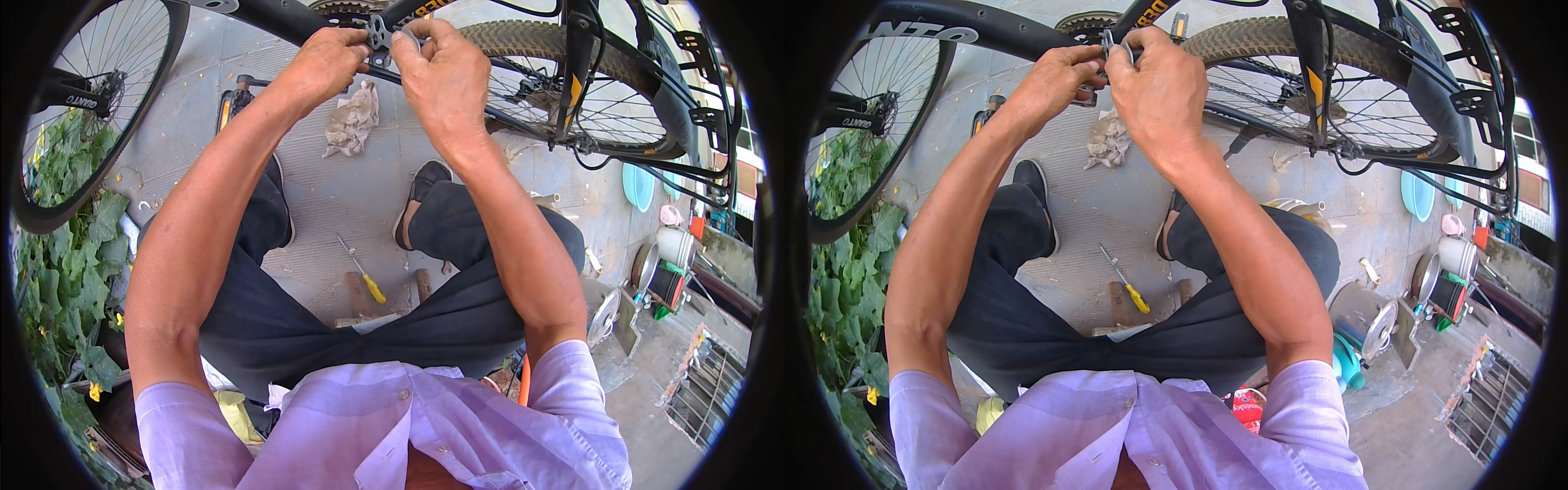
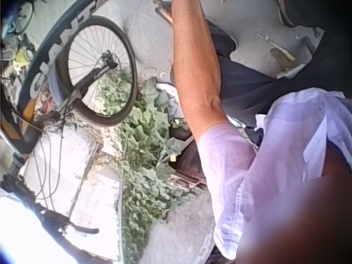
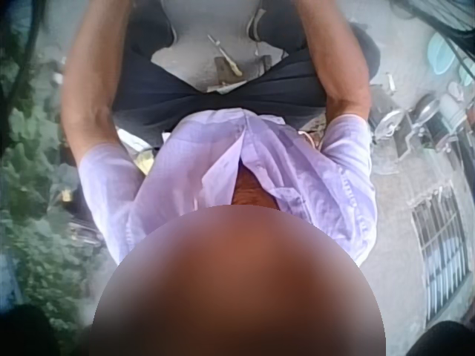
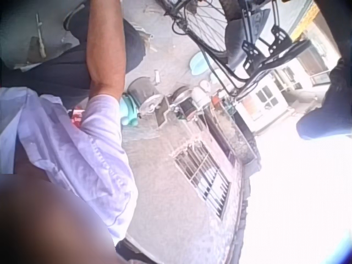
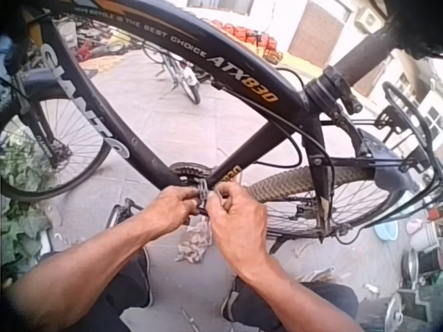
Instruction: The person positions a bicycle upright and squats to work on the crankset area. Using a chain whip and a wrench, the person secures the chainring and tightens the bolts on the crank arm.
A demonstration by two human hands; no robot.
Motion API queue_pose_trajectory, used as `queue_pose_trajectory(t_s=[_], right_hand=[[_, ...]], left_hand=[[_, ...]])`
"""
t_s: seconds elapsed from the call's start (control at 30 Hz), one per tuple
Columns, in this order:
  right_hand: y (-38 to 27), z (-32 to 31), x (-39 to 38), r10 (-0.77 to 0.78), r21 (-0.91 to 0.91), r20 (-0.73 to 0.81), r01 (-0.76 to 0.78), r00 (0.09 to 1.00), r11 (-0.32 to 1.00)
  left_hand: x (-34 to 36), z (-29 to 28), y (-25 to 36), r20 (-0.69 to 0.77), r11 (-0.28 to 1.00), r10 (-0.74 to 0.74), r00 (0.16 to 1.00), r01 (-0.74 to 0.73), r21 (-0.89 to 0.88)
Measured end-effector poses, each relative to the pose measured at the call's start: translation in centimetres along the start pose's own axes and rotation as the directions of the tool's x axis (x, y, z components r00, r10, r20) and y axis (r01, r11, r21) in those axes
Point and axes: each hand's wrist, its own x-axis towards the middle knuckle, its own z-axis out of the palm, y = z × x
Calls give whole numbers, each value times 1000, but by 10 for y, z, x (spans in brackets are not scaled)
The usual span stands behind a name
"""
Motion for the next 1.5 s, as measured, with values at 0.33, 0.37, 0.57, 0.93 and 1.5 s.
queue_pose_trajectory(t_s=[0.33,0.37,0.57,0.93,1.5], right_hand=[[7,19,-36,78,-208,196,-37,977,977],[10,23,-38,75,-223,197,-29,977,974],[14,18,-35,93,-241,167,-51,982,969],[5,2,-15,-123,-293,7,120,992,949],[13,34,-54,136,-31,232,-132,963,991]], left_hand=[[2,1,2,-18,997,-22,1000,23,68],[0,1,4,-28,997,-26,999,28,78],[-3,6,5,-158,999,21,987,-16,31],[-10,4,20,-175,974,-11,984,-29,-225],[-5,1,20,-140,889,-180,974,100,-447]])
